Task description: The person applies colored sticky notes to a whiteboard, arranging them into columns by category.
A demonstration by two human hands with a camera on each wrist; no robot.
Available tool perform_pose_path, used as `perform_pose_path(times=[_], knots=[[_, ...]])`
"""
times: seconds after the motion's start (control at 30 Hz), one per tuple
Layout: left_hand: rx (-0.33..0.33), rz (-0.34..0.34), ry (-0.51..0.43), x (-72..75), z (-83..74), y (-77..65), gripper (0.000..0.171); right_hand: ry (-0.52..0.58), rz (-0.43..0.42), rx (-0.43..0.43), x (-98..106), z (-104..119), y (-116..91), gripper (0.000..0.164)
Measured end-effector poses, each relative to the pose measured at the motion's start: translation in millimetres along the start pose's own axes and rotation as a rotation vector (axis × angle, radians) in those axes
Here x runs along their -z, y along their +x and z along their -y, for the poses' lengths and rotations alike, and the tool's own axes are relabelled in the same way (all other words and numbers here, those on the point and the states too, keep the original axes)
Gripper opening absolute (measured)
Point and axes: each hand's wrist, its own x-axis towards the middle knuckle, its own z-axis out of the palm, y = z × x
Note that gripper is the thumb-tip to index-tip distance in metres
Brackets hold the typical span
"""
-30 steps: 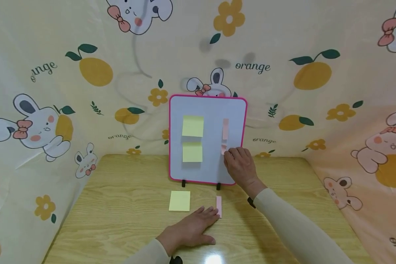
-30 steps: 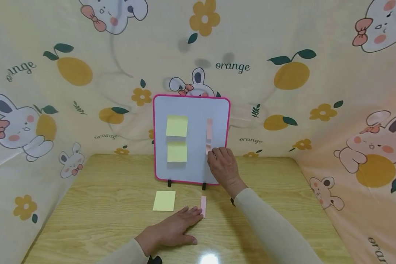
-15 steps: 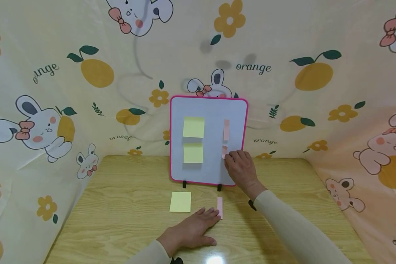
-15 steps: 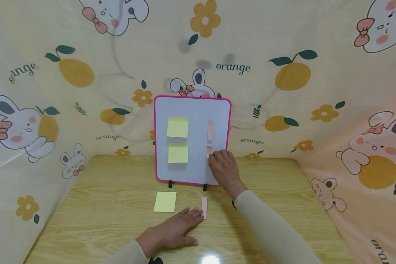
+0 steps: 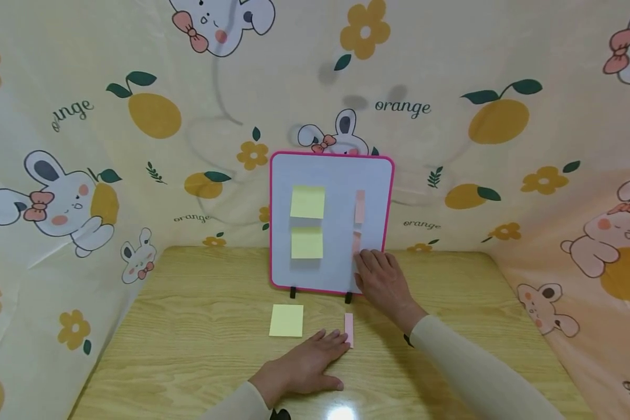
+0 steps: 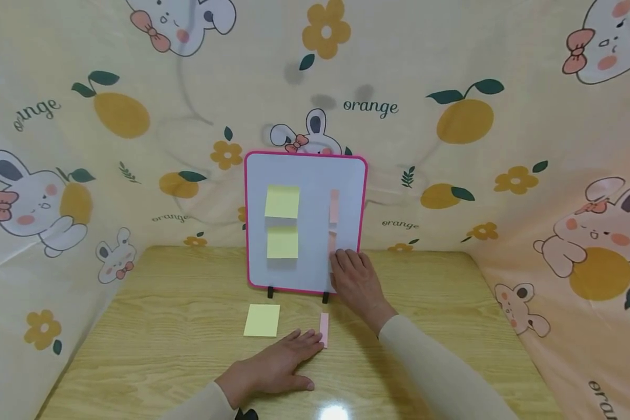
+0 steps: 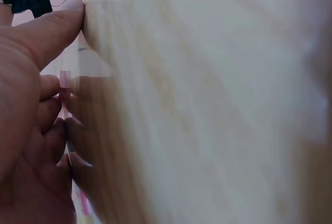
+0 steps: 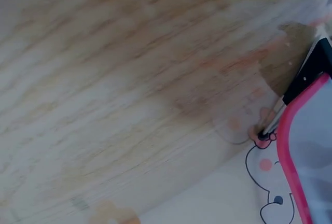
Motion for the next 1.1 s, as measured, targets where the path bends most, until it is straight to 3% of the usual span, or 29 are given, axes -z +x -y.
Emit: perform_pose_path(times=[0.13, 0.3, 0.5, 0.63, 0.77, 0.97, 1.1], knots=[[0.007, 0.003, -0.002, -0.2, -0.4, 0.7, 0.077, 0.002, 0.031, -0.004, -1.5, 0.4, -4.5, 0.061], [0.005, 0.007, 0.024, 1.0, 0.1, 0.2, 0.077, -0.033, 0.179, 0.000, 0.3, 3.4, -10.6, 0.075], [-0.045, -0.014, 0.258, 12.8, -4.9, 1.4, 0.068, -0.067, 0.281, -0.010, 2.3, 7.2, -15.2, 0.076], [-0.091, -0.076, 0.357, 21.1, -8.3, 5.9, 0.053, -0.050, 0.266, -0.008, 1.0, 6.6, -17.5, 0.077], [-0.083, -0.116, 0.330, 21.9, -8.2, 12.7, 0.044, -0.029, 0.202, 0.012, -2.5, 4.4, -19.5, 0.078], [-0.062, -0.140, 0.280, 20.8, -8.5, 18.7, 0.044, -0.037, 0.168, 0.027, -6.5, 2.4, -21.3, 0.080], [-0.056, -0.223, 0.338, 32.0, -3.4, 22.6, 0.045, -0.051, 0.136, 0.034, -8.4, 1.2, -23.3, 0.079]])
